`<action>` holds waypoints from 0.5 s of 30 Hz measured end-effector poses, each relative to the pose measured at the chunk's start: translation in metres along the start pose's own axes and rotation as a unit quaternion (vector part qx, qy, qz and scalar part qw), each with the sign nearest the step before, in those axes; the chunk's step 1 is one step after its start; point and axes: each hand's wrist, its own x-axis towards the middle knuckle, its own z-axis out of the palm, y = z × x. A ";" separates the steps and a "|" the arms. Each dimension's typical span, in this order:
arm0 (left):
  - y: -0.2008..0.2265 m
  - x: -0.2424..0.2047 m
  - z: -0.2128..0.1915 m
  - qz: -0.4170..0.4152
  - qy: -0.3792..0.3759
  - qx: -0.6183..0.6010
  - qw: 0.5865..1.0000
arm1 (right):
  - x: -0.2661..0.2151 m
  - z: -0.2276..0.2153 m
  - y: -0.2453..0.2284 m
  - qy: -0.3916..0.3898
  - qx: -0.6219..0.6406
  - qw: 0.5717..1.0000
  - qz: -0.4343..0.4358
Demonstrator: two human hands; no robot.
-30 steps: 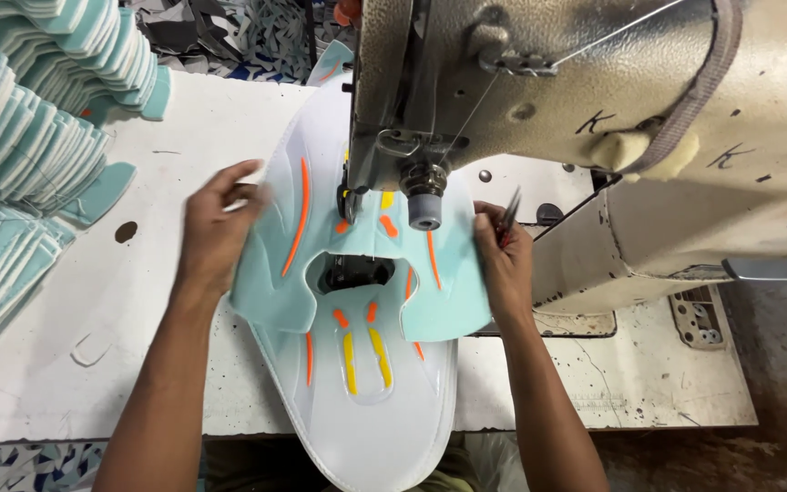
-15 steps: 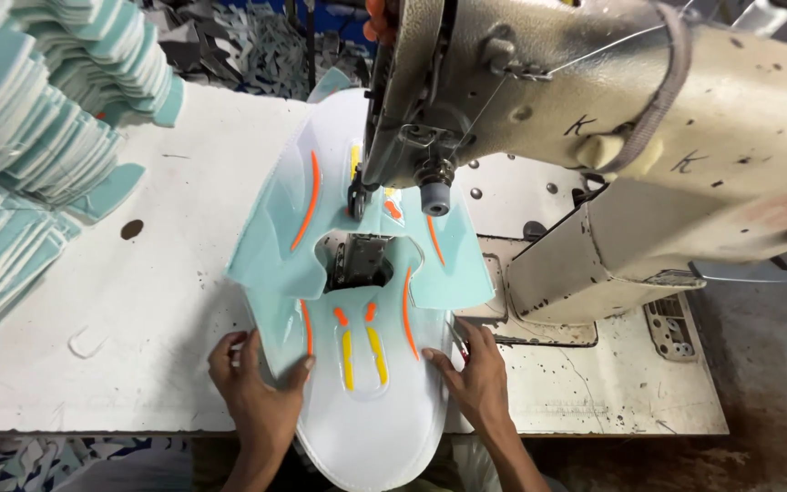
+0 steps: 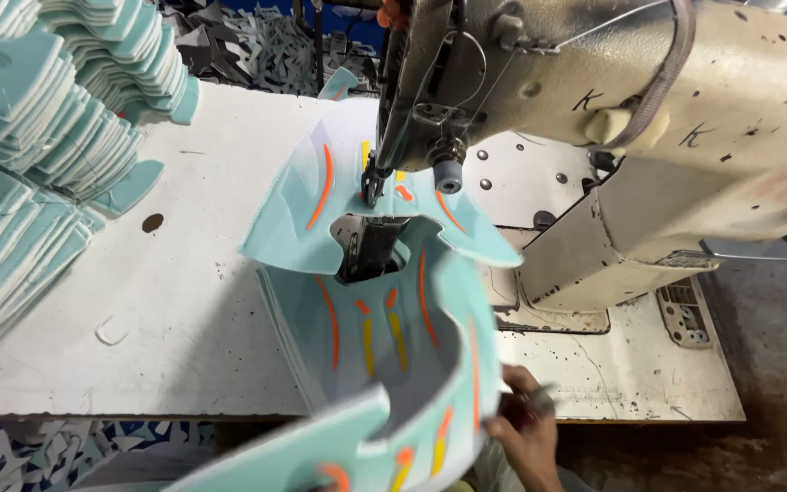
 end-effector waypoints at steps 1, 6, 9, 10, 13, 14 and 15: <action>0.008 0.024 -0.004 0.022 0.000 0.015 1.000 | -0.011 -0.010 0.011 0.005 0.035 0.999 -0.028; 0.051 0.155 -0.015 0.125 0.000 0.091 0.988 | 0.027 -0.028 0.043 0.068 -0.105 0.992 -0.017; 0.069 0.198 0.005 0.161 -0.002 0.120 0.980 | 0.094 0.022 -0.019 0.175 0.128 0.976 -0.036; 0.071 0.206 0.012 0.113 0.016 0.100 0.988 | 0.108 0.038 -0.043 0.170 0.022 0.985 0.035; 0.062 0.226 0.019 0.038 0.028 0.076 0.996 | 0.136 0.070 -0.091 0.130 -0.018 0.990 0.057; 0.053 0.227 0.019 0.005 0.022 0.069 0.997 | 0.137 0.077 -0.100 0.097 0.044 0.994 0.013; 0.053 0.230 0.019 -0.001 0.021 0.070 0.997 | 0.137 0.077 -0.097 0.097 0.043 0.994 0.020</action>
